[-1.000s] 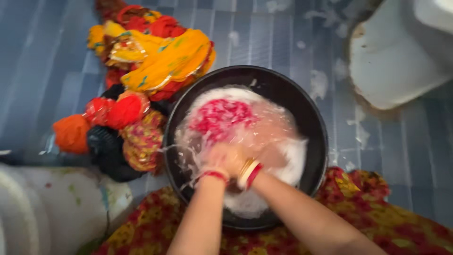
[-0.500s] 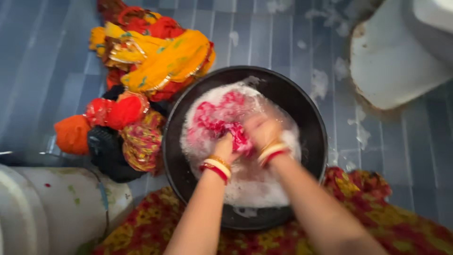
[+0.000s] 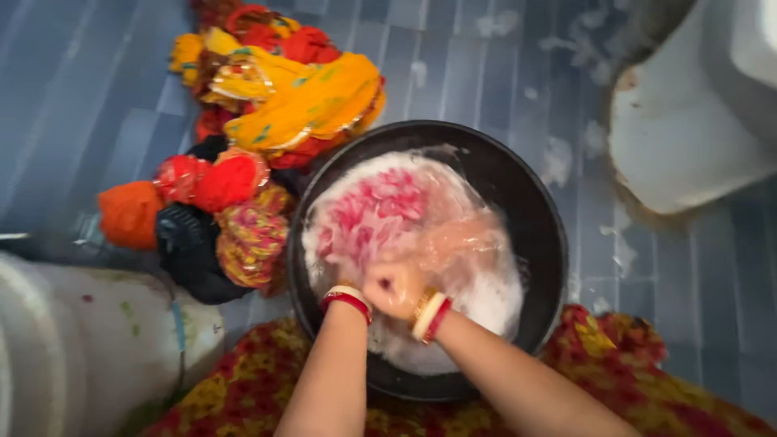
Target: The person washes a red piece of clothing in a basin of soapy water by hand, scrubbing and rinsing the fabric repeatedly.
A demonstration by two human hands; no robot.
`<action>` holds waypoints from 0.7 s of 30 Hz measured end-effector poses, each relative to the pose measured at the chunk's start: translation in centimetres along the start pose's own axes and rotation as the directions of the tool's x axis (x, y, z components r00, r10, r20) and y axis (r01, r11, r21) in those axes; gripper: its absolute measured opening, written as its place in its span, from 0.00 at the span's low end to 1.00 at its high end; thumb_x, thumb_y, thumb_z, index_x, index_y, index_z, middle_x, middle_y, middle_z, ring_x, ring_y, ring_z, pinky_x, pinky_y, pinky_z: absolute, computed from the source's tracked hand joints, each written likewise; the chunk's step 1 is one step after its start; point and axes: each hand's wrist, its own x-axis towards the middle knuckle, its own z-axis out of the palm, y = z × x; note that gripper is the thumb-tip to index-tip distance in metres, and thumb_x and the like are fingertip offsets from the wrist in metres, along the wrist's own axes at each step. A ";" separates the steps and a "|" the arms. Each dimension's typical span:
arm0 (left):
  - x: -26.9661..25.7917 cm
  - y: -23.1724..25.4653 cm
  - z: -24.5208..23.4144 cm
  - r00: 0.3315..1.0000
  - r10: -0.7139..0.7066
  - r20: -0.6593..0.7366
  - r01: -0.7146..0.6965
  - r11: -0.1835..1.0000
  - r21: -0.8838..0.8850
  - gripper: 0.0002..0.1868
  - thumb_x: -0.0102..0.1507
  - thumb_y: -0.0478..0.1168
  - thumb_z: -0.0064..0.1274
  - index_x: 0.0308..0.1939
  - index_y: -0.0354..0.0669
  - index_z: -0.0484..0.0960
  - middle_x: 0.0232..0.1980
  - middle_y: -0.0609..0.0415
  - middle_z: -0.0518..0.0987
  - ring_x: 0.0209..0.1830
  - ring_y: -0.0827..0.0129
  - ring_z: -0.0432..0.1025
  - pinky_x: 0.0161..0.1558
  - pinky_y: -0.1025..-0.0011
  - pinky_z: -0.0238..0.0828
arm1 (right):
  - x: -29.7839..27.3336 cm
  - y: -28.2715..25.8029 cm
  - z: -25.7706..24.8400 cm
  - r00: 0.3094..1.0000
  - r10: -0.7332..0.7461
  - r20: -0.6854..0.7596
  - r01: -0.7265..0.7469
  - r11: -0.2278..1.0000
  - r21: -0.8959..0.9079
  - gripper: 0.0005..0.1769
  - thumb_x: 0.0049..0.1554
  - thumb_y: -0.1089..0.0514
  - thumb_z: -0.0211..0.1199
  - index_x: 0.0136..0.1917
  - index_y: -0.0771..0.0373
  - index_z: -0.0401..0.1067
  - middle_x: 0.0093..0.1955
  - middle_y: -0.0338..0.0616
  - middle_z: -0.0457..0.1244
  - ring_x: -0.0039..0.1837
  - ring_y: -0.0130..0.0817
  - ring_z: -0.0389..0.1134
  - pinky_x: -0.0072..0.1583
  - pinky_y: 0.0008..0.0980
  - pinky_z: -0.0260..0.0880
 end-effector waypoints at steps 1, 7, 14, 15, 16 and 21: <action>0.7 0.7 -0.8 0.998 -0.060 -0.036 0.063 0.995 0.077 0.19 0.65 0.50 0.38 0.51 0.46 0.80 0.47 0.51 0.82 0.43 0.61 0.77 0.42 0.63 0.79 | 0.6 -0.1 -0.1 1.000 -0.013 0.010 0.013 1.000 0.003 0.12 0.50 0.52 0.63 0.32 0.61 0.74 0.35 0.51 0.66 0.40 0.43 0.70 0.45 0.42 0.69; 0.2 -2.5 2.7 0.914 -0.306 -0.267 0.405 0.642 0.651 0.17 0.67 0.45 0.52 0.57 0.41 0.77 0.52 0.51 0.79 0.51 0.60 0.73 0.44 0.61 0.81 | 2.6 8.7 -6.0 0.806 0.545 -0.233 -0.588 0.781 -0.209 0.18 0.53 0.41 0.67 0.44 0.56 0.77 0.45 0.53 0.71 0.48 0.48 0.72 0.54 0.45 0.71; -2.6 -0.5 5.5 0.783 0.092 -0.616 0.277 0.834 0.477 0.24 0.62 0.55 0.50 0.61 0.60 0.70 0.52 0.65 0.74 0.54 0.63 0.69 0.37 0.50 0.72 | 4.8 11.8 -3.0 0.977 -0.131 -0.171 0.051 0.912 -0.406 0.28 0.50 0.51 0.67 0.64 0.55 0.76 0.65 0.59 0.63 0.66 0.59 0.62 0.67 0.55 0.59; -2.0 -1.1 4.9 0.825 0.085 -0.558 0.230 0.853 0.469 0.23 0.62 0.54 0.50 0.59 0.59 0.71 0.52 0.64 0.74 0.53 0.63 0.69 0.38 0.51 0.73 | 4.2 10.2 -0.4 0.995 0.040 -0.091 -0.063 0.962 -0.267 0.27 0.51 0.50 0.67 0.63 0.57 0.77 0.59 0.60 0.65 0.61 0.60 0.64 0.64 0.58 0.59; -1.0 -1.2 4.3 0.883 0.083 -0.461 0.140 0.893 0.429 0.21 0.62 0.53 0.50 0.58 0.58 0.72 0.51 0.63 0.75 0.52 0.63 0.70 0.38 0.52 0.73 | 3.6 8.3 1.7 0.969 0.234 -0.083 -0.248 0.935 -0.253 0.19 0.56 0.47 0.64 0.58 0.56 0.78 0.54 0.55 0.68 0.56 0.53 0.68 0.60 0.52 0.65; -1.3 -1.9 1.8 0.993 0.016 -0.116 -0.015 1.000 0.013 0.16 0.62 0.50 0.49 0.51 0.52 0.77 0.47 0.58 0.79 0.48 0.63 0.73 0.42 0.58 0.75 | 1.7 3.3 2.9 0.983 0.033 -0.180 -0.023 0.998 0.057 0.12 0.55 0.49 0.61 0.44 0.55 0.82 0.49 0.49 0.72 0.48 0.45 0.74 0.50 0.40 0.74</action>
